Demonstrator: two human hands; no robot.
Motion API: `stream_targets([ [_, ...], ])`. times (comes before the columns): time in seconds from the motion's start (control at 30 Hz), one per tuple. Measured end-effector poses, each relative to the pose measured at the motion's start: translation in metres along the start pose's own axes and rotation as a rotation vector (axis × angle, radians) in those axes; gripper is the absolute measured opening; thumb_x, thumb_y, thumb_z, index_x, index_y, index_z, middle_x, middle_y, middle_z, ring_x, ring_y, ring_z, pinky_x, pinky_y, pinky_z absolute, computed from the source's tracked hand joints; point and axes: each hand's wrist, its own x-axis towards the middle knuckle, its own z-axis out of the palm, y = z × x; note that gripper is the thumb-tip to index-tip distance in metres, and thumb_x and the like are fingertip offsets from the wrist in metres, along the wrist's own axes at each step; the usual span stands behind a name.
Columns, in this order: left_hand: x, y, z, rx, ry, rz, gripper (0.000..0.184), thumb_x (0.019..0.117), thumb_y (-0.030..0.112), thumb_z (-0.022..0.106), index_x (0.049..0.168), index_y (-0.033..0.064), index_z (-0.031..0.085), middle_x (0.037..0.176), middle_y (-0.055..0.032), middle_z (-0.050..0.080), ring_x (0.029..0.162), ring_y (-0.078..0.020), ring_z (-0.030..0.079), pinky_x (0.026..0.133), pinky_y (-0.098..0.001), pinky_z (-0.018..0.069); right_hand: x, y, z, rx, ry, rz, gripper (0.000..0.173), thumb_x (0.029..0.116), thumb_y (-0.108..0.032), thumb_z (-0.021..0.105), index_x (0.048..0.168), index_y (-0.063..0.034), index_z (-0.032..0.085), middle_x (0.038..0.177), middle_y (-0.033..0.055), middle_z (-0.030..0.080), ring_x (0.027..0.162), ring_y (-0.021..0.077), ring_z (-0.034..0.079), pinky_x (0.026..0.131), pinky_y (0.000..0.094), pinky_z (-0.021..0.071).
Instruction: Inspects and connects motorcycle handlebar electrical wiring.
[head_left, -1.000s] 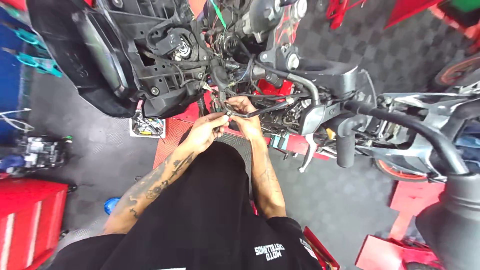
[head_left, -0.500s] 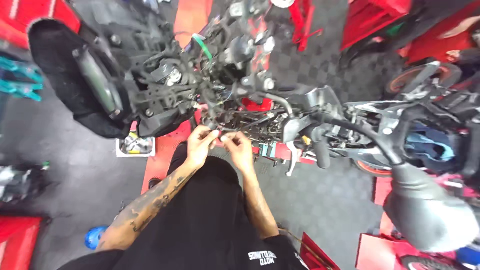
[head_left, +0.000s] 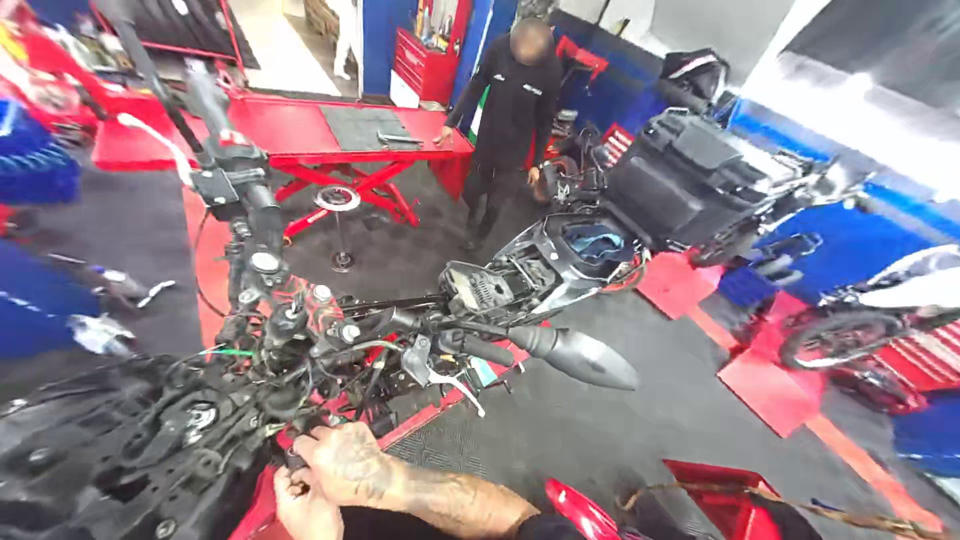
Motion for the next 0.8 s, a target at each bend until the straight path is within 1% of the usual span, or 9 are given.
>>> stream_targets([
  [0.07, 0.003, -0.003, 0.000, -0.006, -0.013, -0.020, 0.040, 0.0860, -0.006, 0.060, 0.123, -0.0040, 0.047, 0.098, 0.0018, 0.062, 0.089, 0.0011, 0.064, 0.082, -0.0205, 0.0565, -0.003, 0.008, -0.011, 0.136, 0.009, -0.023, 0.027, 0.0945, -0.026, 0.071, 0.114, -0.0082, 0.073, 0.100, 0.0134, 0.074, 0.091, 0.0307, 0.072, 0.077, 0.0535, 0.0585],
  [0.17, 0.009, -0.008, -0.004, 0.183, -0.092, -0.043, 0.039, 0.0885, -0.003, 0.061, 0.126, -0.0091, 0.055, 0.103, -0.0085, 0.066, 0.092, -0.0062, 0.065, 0.085, -0.0274, 0.0573, -0.008, 0.013, -0.028, 0.118, -0.053, 0.046, 0.029, 0.0975, -0.031, 0.068, 0.121, -0.0137, 0.071, 0.106, 0.0141, 0.072, 0.092, 0.0315, 0.071, 0.076, 0.0540, 0.0585],
  [0.23, 0.011, -0.008, -0.011, 0.379, -0.158, -0.007, 0.030, 0.0907, 0.007, 0.061, 0.115, -0.0091, 0.064, 0.094, -0.0107, 0.068, 0.084, -0.0095, 0.066, 0.080, -0.0326, 0.0578, -0.016, 0.014, -0.031, 0.086, -0.064, 0.052, 0.030, 0.0983, -0.031, 0.067, 0.124, -0.0156, 0.070, 0.110, 0.0152, 0.070, 0.089, 0.0310, 0.071, 0.074, 0.0518, 0.0599],
  [0.27, 0.009, -0.009, -0.017, 0.430, -0.190, 0.008, 0.024, 0.0919, 0.010, 0.061, 0.106, -0.0077, 0.067, 0.087, -0.0105, 0.069, 0.079, -0.0115, 0.066, 0.076, -0.0356, 0.0580, -0.021, 0.014, -0.030, 0.111, -0.057, 0.048, 0.030, 0.0977, -0.031, 0.067, 0.121, -0.0130, 0.070, 0.109, 0.0148, 0.071, 0.090, 0.0292, 0.072, 0.076, 0.0496, 0.0606],
  [0.3, 0.008, -0.010, -0.025, 0.443, -0.237, 0.003, 0.024, 0.0941, 0.015, 0.061, 0.105, -0.0055, 0.069, 0.087, -0.0091, 0.070, 0.078, -0.0117, 0.067, 0.075, -0.0360, 0.0585, -0.026, 0.015, -0.029, 0.159, -0.059, 0.052, 0.030, 0.0977, -0.032, 0.067, 0.117, -0.0100, 0.071, 0.106, 0.0132, 0.072, 0.092, 0.0264, 0.072, 0.080, 0.0472, 0.0605],
  [0.4, 0.027, -0.010, -0.040, 0.234, -0.423, -0.155, 0.028, 0.1014, 0.014, 0.059, 0.122, -0.0022, 0.068, 0.108, -0.0100, 0.073, 0.095, -0.0140, 0.071, 0.087, -0.0358, 0.0604, -0.025, 0.027, -0.029, 0.324, -0.100, 0.137, 0.037, 0.0963, -0.043, 0.069, 0.099, -0.0061, 0.069, 0.090, 0.0072, 0.070, 0.081, 0.0184, 0.069, 0.077, 0.0426, 0.0586],
  [0.6, 0.039, -0.007, -0.035, -0.094, -0.541, -0.382, 0.029, 0.1090, 0.015, 0.047, 0.126, -0.0021, 0.063, 0.100, -0.0065, 0.071, 0.085, -0.0141, 0.069, 0.083, -0.0352, 0.0602, -0.030, 0.041, -0.012, 0.402, 0.006, 0.266, 0.034, 0.0963, -0.039, 0.070, 0.080, -0.0089, 0.067, 0.081, 0.0027, 0.069, 0.069, 0.0124, 0.066, 0.065, 0.0362, 0.0587],
  [0.7, 0.041, -0.003, -0.027, -0.084, -0.495, -0.421, 0.025, 0.1073, 0.021, 0.055, 0.114, 0.0015, 0.068, 0.093, -0.0049, 0.070, 0.080, -0.0132, 0.067, 0.078, -0.0333, 0.0594, -0.031, 0.032, -0.011, 0.302, 0.035, 0.289, 0.022, 0.0926, -0.030, 0.067, 0.081, -0.0107, 0.067, 0.078, 0.0008, 0.066, 0.067, 0.0119, 0.063, 0.062, 0.0362, 0.0547],
  [0.8, 0.042, 0.009, -0.023, -0.018, -0.479, -0.448, 0.020, 0.1037, 0.022, 0.062, 0.108, 0.0044, 0.070, 0.093, -0.0038, 0.070, 0.079, -0.0121, 0.067, 0.077, -0.0323, 0.0597, -0.034, 0.022, -0.009, 0.185, 0.063, 0.380, 0.014, 0.0890, -0.025, 0.067, 0.094, -0.0115, 0.066, 0.077, 0.0003, 0.064, 0.066, 0.0138, 0.062, 0.059, 0.0386, 0.0526],
])
